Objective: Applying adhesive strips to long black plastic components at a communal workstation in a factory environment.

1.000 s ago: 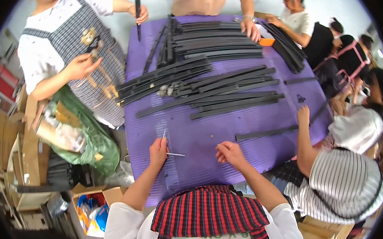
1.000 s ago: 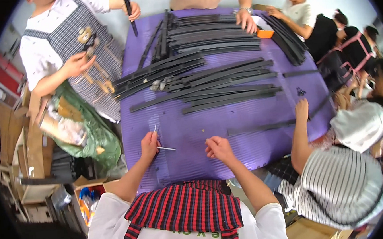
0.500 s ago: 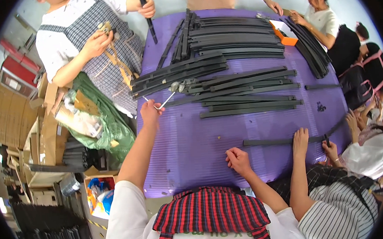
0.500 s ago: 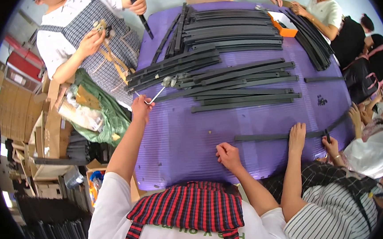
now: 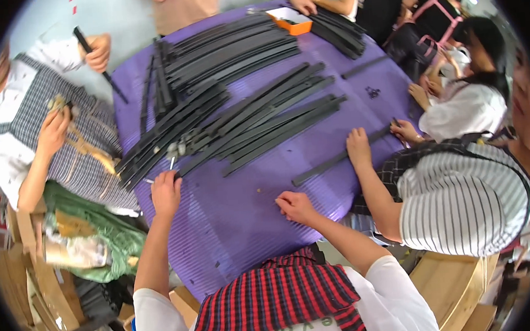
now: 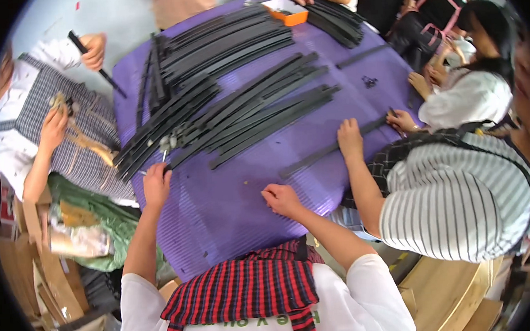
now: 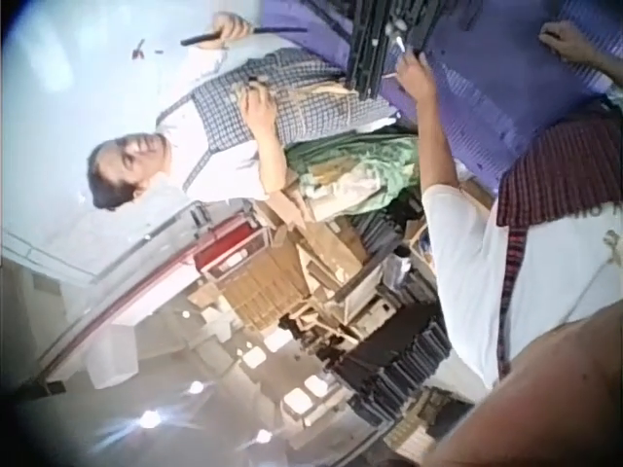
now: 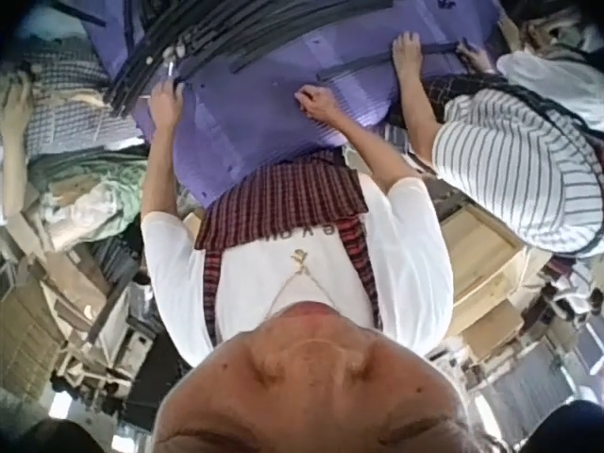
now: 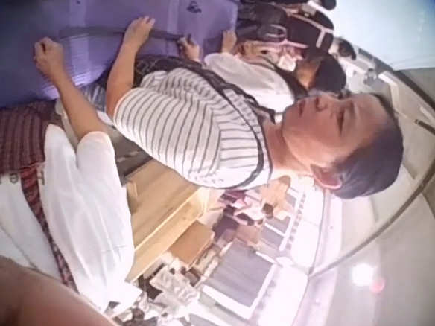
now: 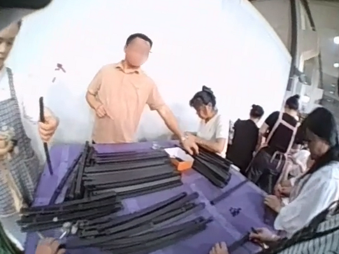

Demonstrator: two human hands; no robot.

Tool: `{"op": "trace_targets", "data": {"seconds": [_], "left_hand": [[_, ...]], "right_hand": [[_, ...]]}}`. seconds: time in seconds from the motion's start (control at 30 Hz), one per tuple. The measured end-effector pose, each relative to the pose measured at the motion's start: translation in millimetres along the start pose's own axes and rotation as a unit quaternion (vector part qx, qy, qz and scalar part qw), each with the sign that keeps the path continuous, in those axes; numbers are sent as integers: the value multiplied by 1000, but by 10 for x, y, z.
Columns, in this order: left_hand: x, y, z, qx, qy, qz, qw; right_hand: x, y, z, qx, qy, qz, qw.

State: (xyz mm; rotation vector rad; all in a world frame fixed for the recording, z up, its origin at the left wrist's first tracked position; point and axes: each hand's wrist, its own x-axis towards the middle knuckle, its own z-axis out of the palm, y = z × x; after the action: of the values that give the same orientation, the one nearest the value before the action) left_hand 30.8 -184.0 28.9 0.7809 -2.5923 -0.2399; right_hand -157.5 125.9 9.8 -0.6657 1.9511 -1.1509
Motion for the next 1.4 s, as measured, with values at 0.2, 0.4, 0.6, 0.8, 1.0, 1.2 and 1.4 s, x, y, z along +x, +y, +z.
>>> {"op": "trace_targets", "data": {"seconds": [0.2, 0.4, 0.6, 0.8, 1.0, 1.2, 1.4], "left_hand": [[84, 121, 229, 4, -40, -33, 999], [-19, 294, 56, -44, -74, -13, 996], [-254, 460, -275, -43, -54, 3, 998], [-949, 598, -553, -149, -70, 14, 986], [-1487, 549, -221, -155, -121, -31, 980], [-1545, 515, -217, -160, -112, -55, 979], [-1445, 505, -247, -149, -121, -4, 981]], "right_hand": [[-94, 55, 59, -29, 16, -7, 999], [-171, -11, 40, -11, 14, -24, 1000], [-71, -24, -8, -1, -7, 11, 1000], [-101, -113, -454, 224, 46, 15, 973], [-132, 81, -710, -255, 186, -230, 920], [152, 155, -644, -440, 177, -352, 807], [323, 115, -758, -529, 85, -303, 788]]}}
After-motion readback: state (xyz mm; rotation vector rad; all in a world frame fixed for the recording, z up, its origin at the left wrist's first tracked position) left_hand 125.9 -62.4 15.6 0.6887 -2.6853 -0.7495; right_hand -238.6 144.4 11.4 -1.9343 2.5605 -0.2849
